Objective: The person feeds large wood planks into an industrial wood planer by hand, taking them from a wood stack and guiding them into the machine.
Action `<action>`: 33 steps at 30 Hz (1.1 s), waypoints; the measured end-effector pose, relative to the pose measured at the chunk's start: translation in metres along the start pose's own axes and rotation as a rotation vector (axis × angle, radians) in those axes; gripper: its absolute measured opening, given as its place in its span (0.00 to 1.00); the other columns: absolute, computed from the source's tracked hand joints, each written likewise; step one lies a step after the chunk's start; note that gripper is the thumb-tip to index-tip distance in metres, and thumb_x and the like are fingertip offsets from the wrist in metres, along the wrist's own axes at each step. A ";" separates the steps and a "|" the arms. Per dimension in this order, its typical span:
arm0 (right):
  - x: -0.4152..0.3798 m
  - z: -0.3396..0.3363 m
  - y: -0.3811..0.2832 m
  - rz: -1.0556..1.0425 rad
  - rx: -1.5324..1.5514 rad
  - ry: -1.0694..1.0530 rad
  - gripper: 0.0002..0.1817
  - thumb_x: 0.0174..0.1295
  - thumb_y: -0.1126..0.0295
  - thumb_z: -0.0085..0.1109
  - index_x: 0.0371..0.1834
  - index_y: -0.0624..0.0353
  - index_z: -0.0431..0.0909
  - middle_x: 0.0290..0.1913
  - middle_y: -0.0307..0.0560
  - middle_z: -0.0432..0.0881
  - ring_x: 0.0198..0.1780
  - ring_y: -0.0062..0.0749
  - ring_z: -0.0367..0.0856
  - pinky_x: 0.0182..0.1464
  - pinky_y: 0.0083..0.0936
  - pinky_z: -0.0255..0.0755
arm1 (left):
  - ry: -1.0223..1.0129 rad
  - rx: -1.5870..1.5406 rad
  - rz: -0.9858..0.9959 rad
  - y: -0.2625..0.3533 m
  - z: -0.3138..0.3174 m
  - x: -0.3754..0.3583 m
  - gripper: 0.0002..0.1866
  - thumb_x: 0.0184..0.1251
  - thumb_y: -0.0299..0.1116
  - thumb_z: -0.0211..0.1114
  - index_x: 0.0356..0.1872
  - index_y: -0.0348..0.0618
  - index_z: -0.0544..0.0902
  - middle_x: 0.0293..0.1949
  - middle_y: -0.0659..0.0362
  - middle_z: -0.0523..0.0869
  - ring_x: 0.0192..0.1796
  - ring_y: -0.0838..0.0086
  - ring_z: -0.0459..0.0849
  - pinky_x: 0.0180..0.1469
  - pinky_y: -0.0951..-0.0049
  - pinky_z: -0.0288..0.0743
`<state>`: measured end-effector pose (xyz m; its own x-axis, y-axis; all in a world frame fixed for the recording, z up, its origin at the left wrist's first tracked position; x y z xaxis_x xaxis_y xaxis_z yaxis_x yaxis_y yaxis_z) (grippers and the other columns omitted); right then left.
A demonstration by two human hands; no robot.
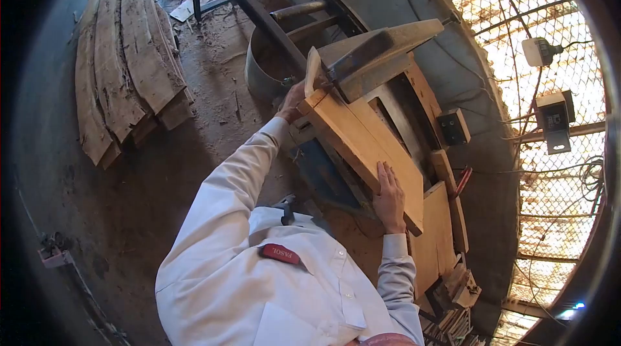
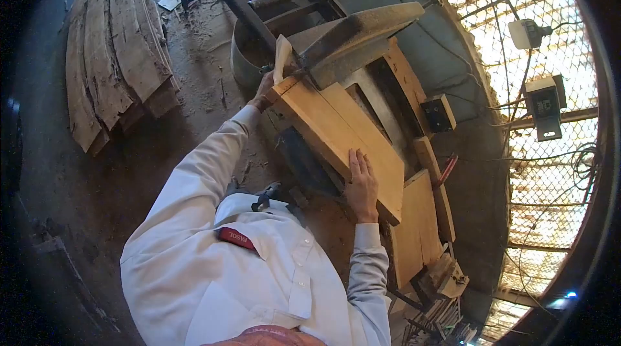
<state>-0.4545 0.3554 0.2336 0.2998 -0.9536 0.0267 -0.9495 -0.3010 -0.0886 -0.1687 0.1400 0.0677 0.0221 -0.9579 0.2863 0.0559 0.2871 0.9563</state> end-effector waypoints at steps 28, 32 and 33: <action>-0.005 0.036 -0.006 0.094 -0.009 0.030 0.44 0.54 0.87 0.60 0.78 0.55 0.63 0.76 0.59 0.67 0.76 0.62 0.63 0.77 0.48 0.61 | -0.232 0.743 -0.098 0.070 -0.098 -0.114 0.19 0.62 0.27 0.68 0.54 0.44 0.76 0.39 0.42 0.88 0.46 0.42 0.86 0.46 0.49 0.79; -0.008 0.046 -0.006 0.095 -0.046 0.040 0.45 0.53 0.87 0.61 0.78 0.55 0.62 0.77 0.59 0.66 0.77 0.61 0.63 0.78 0.48 0.58 | -0.415 0.486 -0.277 0.063 -0.085 -0.157 0.11 0.64 0.27 0.66 0.47 0.41 0.81 0.38 0.42 0.88 0.46 0.44 0.86 0.46 0.50 0.78; -0.008 0.048 -0.007 0.099 -0.050 0.042 0.45 0.53 0.87 0.61 0.78 0.55 0.62 0.77 0.59 0.66 0.77 0.61 0.63 0.78 0.48 0.58 | -0.452 0.569 -0.280 0.067 -0.087 -0.166 0.10 0.64 0.28 0.66 0.45 0.40 0.81 0.39 0.42 0.88 0.46 0.44 0.86 0.46 0.50 0.78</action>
Point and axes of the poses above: each hand's wrist, its own x-axis towards the middle knuckle, its own z-axis out of the palm, y = z × x, the point moved 7 cm from there along x, towards the middle knuckle
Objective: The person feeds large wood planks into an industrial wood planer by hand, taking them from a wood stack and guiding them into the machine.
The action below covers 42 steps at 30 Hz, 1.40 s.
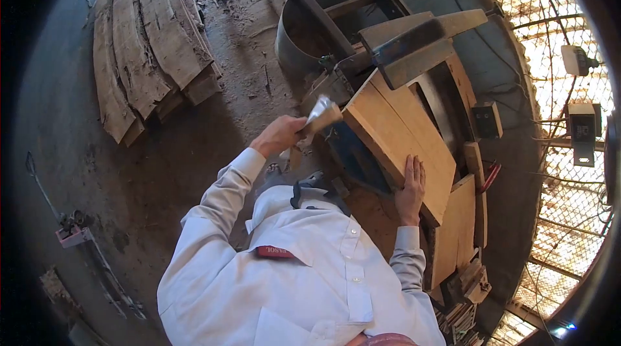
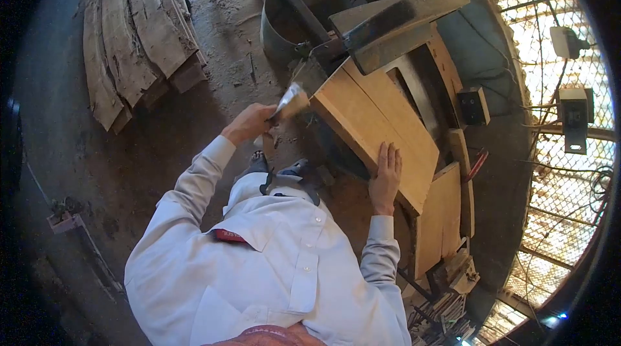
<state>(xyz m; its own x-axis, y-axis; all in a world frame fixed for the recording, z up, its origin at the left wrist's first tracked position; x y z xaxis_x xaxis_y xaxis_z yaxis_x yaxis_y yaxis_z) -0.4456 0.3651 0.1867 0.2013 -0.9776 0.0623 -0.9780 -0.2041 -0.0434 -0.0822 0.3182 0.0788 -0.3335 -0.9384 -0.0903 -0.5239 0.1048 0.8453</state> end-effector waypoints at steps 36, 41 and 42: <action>-0.014 0.011 0.013 -0.018 -0.013 0.203 0.28 0.62 0.76 0.52 0.69 0.57 0.72 0.69 0.60 0.73 0.69 0.60 0.70 0.74 0.50 0.62 | 0.022 -1.262 -0.231 -0.002 0.079 0.069 0.28 0.79 0.56 0.57 0.58 0.37 0.80 0.53 0.48 0.88 0.52 0.59 0.89 0.57 0.56 0.83; -0.027 0.021 -0.001 0.044 -0.071 0.282 0.24 0.65 0.67 0.51 0.65 0.57 0.74 0.66 0.60 0.74 0.69 0.58 0.71 0.74 0.50 0.62 | -0.073 -1.462 -0.275 0.067 0.151 0.039 0.28 0.78 0.54 0.60 0.64 0.42 0.77 0.57 0.52 0.87 0.58 0.60 0.86 0.63 0.54 0.79; -0.029 0.022 -0.007 0.038 -0.076 0.290 0.24 0.65 0.66 0.51 0.64 0.57 0.74 0.66 0.60 0.74 0.68 0.58 0.71 0.74 0.51 0.62 | -0.010 -1.473 -0.290 0.074 0.158 0.039 0.28 0.77 0.54 0.60 0.65 0.43 0.77 0.57 0.53 0.87 0.58 0.61 0.86 0.63 0.55 0.79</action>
Point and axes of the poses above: each hand's wrist, its own x-axis towards the middle knuckle, its own z-axis out of the palm, y = z × x, the point moved 7 cm from there along x, towards the middle knuckle
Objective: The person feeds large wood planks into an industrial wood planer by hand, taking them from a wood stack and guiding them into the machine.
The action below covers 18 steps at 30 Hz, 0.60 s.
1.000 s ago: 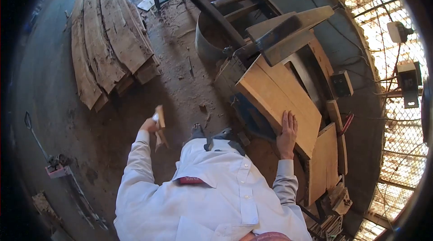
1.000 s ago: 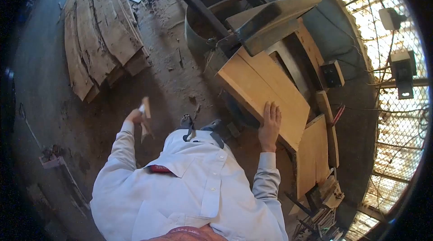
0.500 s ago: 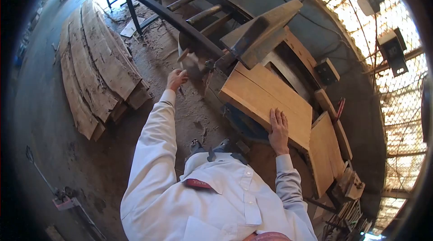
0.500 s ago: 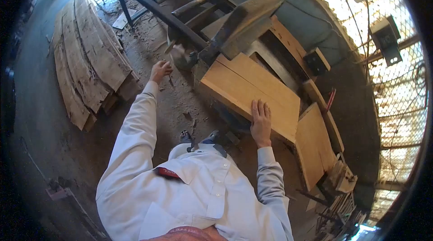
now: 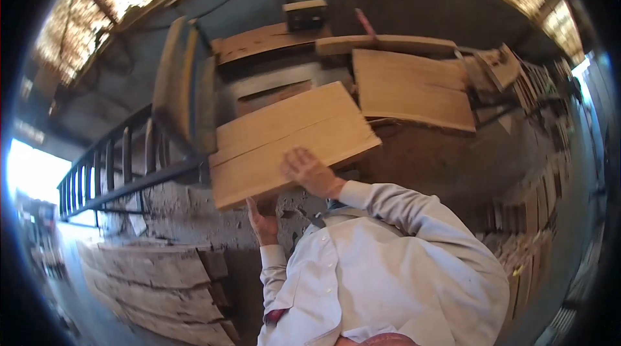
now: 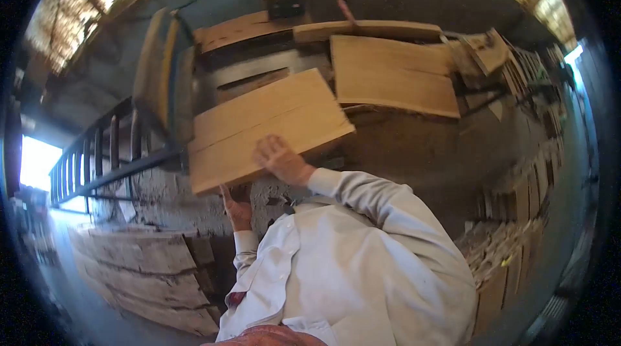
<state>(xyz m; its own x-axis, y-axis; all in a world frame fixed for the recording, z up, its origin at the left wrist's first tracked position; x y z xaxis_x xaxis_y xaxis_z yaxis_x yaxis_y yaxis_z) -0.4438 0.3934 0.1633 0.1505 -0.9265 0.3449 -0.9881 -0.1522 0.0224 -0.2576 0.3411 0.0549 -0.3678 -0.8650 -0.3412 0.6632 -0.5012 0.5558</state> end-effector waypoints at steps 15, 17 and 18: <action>-0.148 -0.075 0.185 1.043 0.495 0.375 0.25 0.65 0.54 0.64 0.53 0.67 0.80 0.53 0.66 0.83 0.61 0.58 0.80 0.61 0.45 0.74 | 0.245 0.084 -0.016 -0.002 0.003 0.008 0.21 0.71 0.46 0.67 0.59 0.46 0.80 0.56 0.57 0.86 0.56 0.63 0.85 0.54 0.59 0.84; -0.172 -0.049 0.203 1.128 0.625 0.072 0.27 0.67 0.51 0.62 0.52 0.69 0.80 0.47 0.65 0.85 0.54 0.58 0.83 0.57 0.44 0.76 | 0.261 0.085 -0.014 -0.003 -0.004 0.007 0.21 0.71 0.45 0.67 0.59 0.46 0.80 0.56 0.56 0.86 0.55 0.63 0.86 0.54 0.59 0.84; -0.181 -0.033 0.208 1.163 0.686 -0.082 0.29 0.68 0.49 0.61 0.52 0.70 0.80 0.45 0.64 0.86 0.51 0.59 0.85 0.55 0.44 0.77 | 0.266 0.085 -0.015 -0.002 -0.007 0.006 0.21 0.71 0.45 0.67 0.59 0.45 0.80 0.56 0.56 0.86 0.55 0.63 0.86 0.54 0.59 0.84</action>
Point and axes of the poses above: each hand's wrist, its own x-axis towards the middle knuckle, its own z-axis out of the palm, y = z × x, the point moved 7 cm from there along x, towards the middle knuckle
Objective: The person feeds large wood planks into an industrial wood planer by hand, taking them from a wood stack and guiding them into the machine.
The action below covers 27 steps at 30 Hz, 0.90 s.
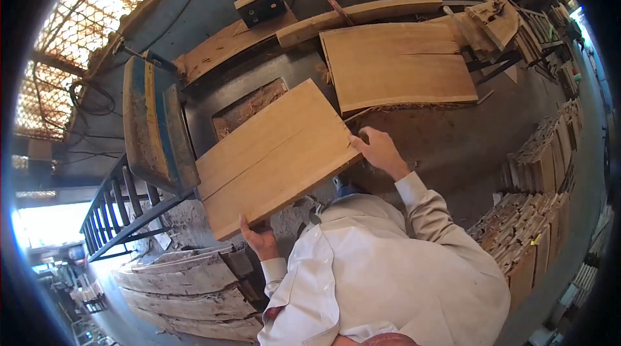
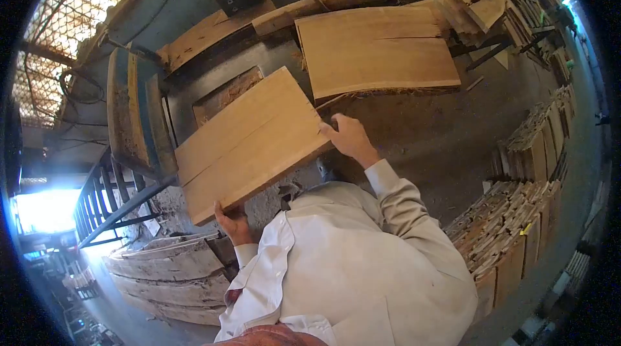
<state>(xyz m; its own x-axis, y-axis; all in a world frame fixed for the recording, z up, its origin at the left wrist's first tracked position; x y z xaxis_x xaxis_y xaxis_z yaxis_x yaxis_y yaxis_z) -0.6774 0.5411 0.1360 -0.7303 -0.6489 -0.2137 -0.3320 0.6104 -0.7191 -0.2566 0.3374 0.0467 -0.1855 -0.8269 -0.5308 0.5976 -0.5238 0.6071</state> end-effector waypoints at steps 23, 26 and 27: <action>-0.095 -0.063 0.057 0.116 0.791 -0.008 0.27 0.63 0.57 0.72 0.56 0.70 0.81 0.46 0.46 0.88 0.43 0.23 0.84 0.47 0.24 0.78 | -0.343 0.049 -0.236 -0.046 0.037 -0.094 0.18 0.71 0.40 0.65 0.56 0.42 0.83 0.54 0.57 0.88 0.54 0.65 0.87 0.56 0.60 0.82; -0.103 -0.110 0.082 0.146 0.755 0.031 0.27 0.66 0.59 0.71 0.60 0.70 0.79 0.50 0.44 0.86 0.48 0.23 0.84 0.52 0.22 0.78 | -0.410 0.095 -0.356 -0.087 0.054 -0.085 0.16 0.71 0.39 0.65 0.54 0.42 0.83 0.52 0.58 0.89 0.53 0.67 0.87 0.55 0.61 0.82; -0.101 -0.126 0.092 0.149 0.757 0.043 0.27 0.66 0.59 0.71 0.59 0.70 0.79 0.50 0.44 0.86 0.48 0.22 0.84 0.52 0.22 0.78 | -0.477 0.078 -0.358 -0.097 0.079 -0.095 0.14 0.72 0.38 0.65 0.51 0.42 0.84 0.50 0.58 0.89 0.52 0.68 0.87 0.55 0.61 0.82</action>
<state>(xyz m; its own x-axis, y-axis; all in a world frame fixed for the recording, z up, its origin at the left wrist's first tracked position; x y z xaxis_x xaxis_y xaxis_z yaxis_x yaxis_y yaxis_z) -0.7096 0.7200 0.1749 -0.7628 -0.5566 -0.3292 0.2592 0.2032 -0.9442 -0.3585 0.4507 0.0853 -0.7048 -0.5878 -0.3972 0.3782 -0.7850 0.4907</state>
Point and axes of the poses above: each hand's wrist, its own x-axis towards the middle knuckle, its own z-axis out of the palm, y = z × x, the point moved 7 cm from there along x, towards the middle knuckle
